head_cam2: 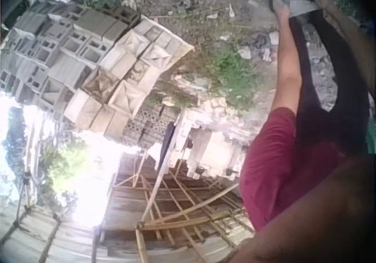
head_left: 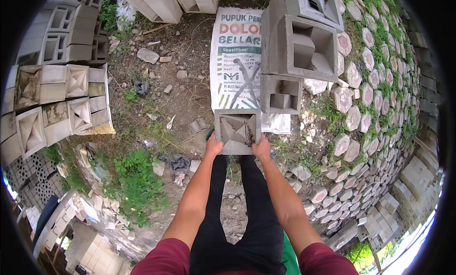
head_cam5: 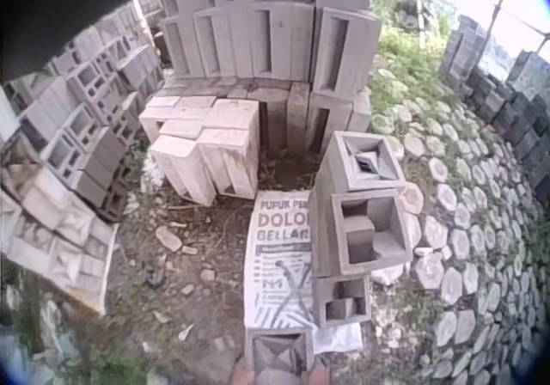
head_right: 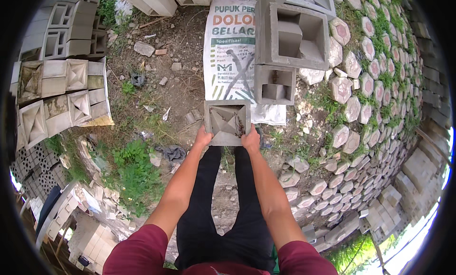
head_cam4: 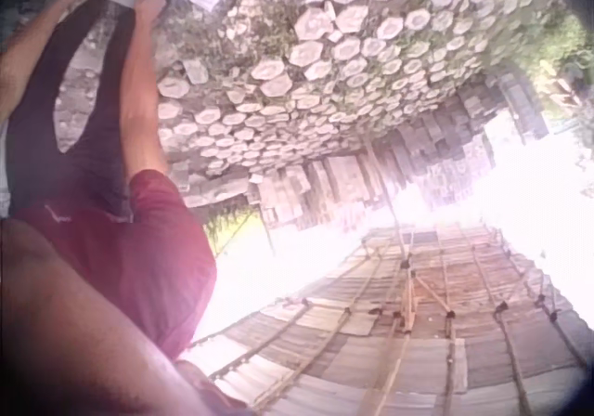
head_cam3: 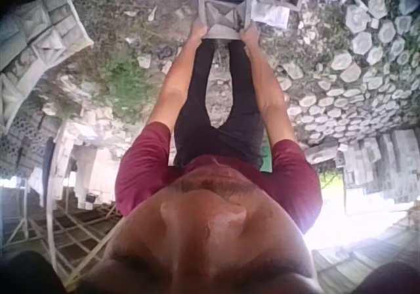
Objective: The person moves decorative concrete blocks from a storage pile and arranges them on the ground by hand.
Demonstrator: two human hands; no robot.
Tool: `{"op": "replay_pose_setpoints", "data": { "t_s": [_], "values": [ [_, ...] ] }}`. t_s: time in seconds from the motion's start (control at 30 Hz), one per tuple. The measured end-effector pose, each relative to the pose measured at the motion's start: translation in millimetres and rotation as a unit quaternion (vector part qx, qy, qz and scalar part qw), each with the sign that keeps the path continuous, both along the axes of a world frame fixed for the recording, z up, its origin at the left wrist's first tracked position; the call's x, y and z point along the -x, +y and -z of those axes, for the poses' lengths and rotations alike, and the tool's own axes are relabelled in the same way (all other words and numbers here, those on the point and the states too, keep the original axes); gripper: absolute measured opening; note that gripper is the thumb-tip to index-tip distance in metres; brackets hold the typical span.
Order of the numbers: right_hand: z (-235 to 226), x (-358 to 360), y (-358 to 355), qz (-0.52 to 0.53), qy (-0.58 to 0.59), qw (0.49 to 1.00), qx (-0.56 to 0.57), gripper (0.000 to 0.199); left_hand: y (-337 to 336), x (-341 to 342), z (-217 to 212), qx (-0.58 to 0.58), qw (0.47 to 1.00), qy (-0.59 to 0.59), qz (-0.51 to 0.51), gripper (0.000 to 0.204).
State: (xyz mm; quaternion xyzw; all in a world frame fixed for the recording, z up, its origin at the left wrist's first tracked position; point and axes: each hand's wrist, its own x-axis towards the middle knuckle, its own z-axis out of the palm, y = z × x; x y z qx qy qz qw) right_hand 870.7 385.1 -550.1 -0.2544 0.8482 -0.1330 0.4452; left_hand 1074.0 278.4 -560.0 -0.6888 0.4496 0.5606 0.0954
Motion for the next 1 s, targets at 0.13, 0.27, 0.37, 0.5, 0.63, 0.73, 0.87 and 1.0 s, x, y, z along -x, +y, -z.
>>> {"op": "replay_pose_setpoints", "data": {
  "t_s": [0.13,0.27,0.37,0.5,0.63,0.73,0.87,1.0],
  "values": [
    [109,18,-27,0.007,0.013,0.998,0.064,0.056,-15,7,115,0.032,0.995,0.077,-0.056,0.067],
    [170,9,-47,0.022,-0.024,0.997,0.071,0.057,-26,6,190,0.089,0.987,0.098,-0.09,0.067],
    [212,8,-52,-0.013,0.056,0.995,0.087,0.066,-40,6,224,0.086,0.978,0.151,-0.115,0.068],
    [232,10,-56,0.01,0.04,0.992,0.117,0.067,-43,18,238,0.089,0.99,0.088,-0.066,0.068],
    [226,7,-60,-0.017,0.03,0.988,0.154,0.066,-53,-7,232,0.12,0.98,0.153,-0.028,0.064],
    [201,26,-35,-0.002,0.024,0.998,0.058,0.065,-40,16,192,0.025,0.971,0.219,-0.088,0.055],
    [114,-16,-38,-0.074,-0.142,0.987,0.033,0.022,-14,-47,137,0.035,0.988,0.153,-0.009,0.055],
    [15,8,13,-0.139,-0.071,0.985,0.073,0.018,2,-5,19,0.014,0.968,0.239,0.072,0.043]
  ]
}}
